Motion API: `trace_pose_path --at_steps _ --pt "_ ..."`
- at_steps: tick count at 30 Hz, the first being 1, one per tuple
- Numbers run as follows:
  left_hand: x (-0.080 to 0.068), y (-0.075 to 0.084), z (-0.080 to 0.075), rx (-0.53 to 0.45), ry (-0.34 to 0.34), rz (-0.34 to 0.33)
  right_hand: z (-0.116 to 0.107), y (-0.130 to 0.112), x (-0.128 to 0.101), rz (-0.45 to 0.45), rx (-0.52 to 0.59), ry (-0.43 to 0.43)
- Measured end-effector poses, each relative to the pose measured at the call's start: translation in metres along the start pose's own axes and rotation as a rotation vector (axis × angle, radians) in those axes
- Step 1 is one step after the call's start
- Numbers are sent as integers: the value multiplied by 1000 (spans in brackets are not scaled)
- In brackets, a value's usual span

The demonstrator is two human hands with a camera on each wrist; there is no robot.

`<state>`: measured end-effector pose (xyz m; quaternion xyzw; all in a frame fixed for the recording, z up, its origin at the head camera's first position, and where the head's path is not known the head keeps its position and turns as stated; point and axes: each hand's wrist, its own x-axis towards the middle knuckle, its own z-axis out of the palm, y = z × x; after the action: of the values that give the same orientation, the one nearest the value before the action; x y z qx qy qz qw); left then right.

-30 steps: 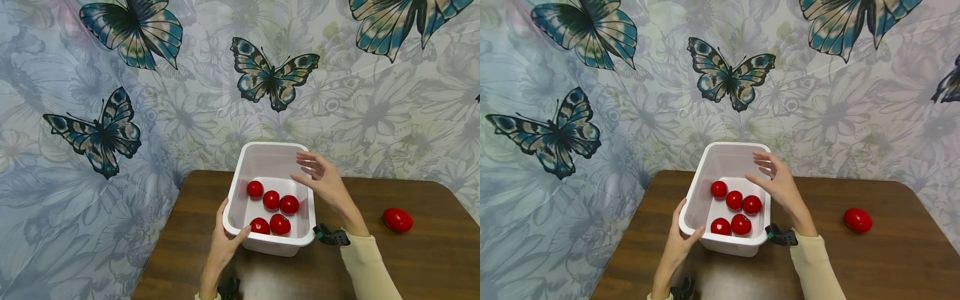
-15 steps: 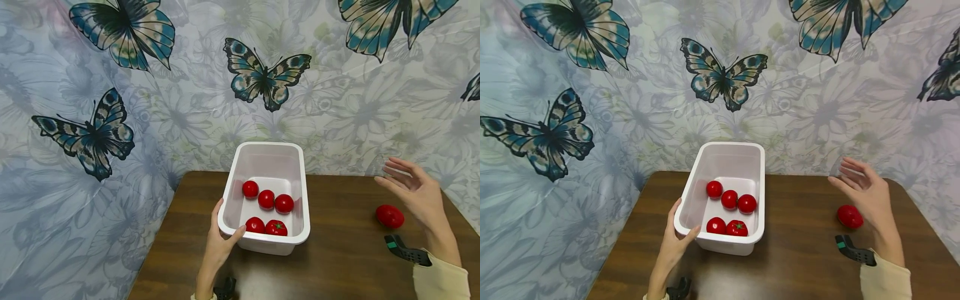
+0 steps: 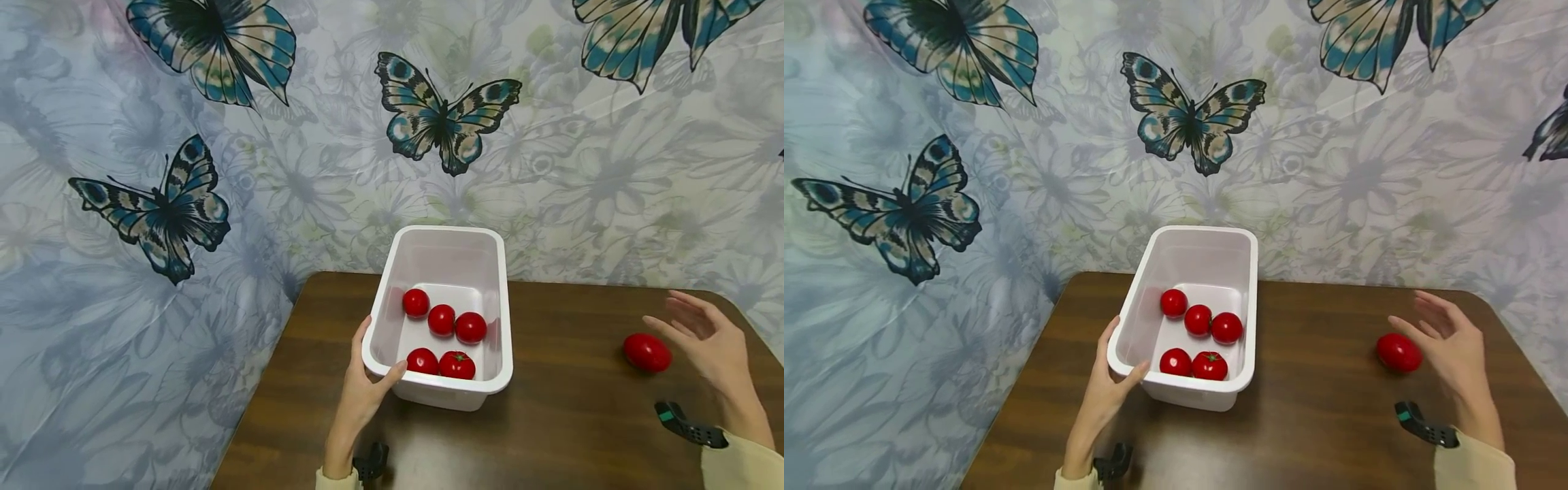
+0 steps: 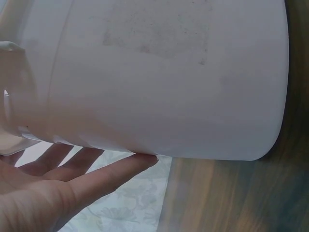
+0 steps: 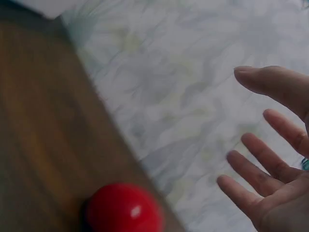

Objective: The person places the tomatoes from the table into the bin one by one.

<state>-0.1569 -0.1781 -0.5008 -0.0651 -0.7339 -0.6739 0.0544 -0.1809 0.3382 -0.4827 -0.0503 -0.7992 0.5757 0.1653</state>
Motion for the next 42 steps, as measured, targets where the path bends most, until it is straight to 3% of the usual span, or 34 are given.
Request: trace_pose_path --at_steps 5,10,13,19,26,30,34,42 --pt "0 0 2 -32 -12 -1 -3 51 -7 107 -111 -11" --pt "-2 -2 3 -42 -12 0 -4 83 -10 186 -376 -35" --pt "-4 -2 3 -46 -8 4 -1 90 -10 186 -462 -19" --pt "-5 -2 2 -57 -2 21 2 87 -7 186 -472 -10" --pt "-3 0 2 -33 2 6 5 81 -6 255 -461 0" --pt "-2 0 2 -22 4 2 11 73 -5 295 -359 13" --pt "2 0 2 -9 -1 8 23 53 0 239 -191 30" --pt "2 0 1 -5 -1 -11 69 -18 23 140 349 -61"
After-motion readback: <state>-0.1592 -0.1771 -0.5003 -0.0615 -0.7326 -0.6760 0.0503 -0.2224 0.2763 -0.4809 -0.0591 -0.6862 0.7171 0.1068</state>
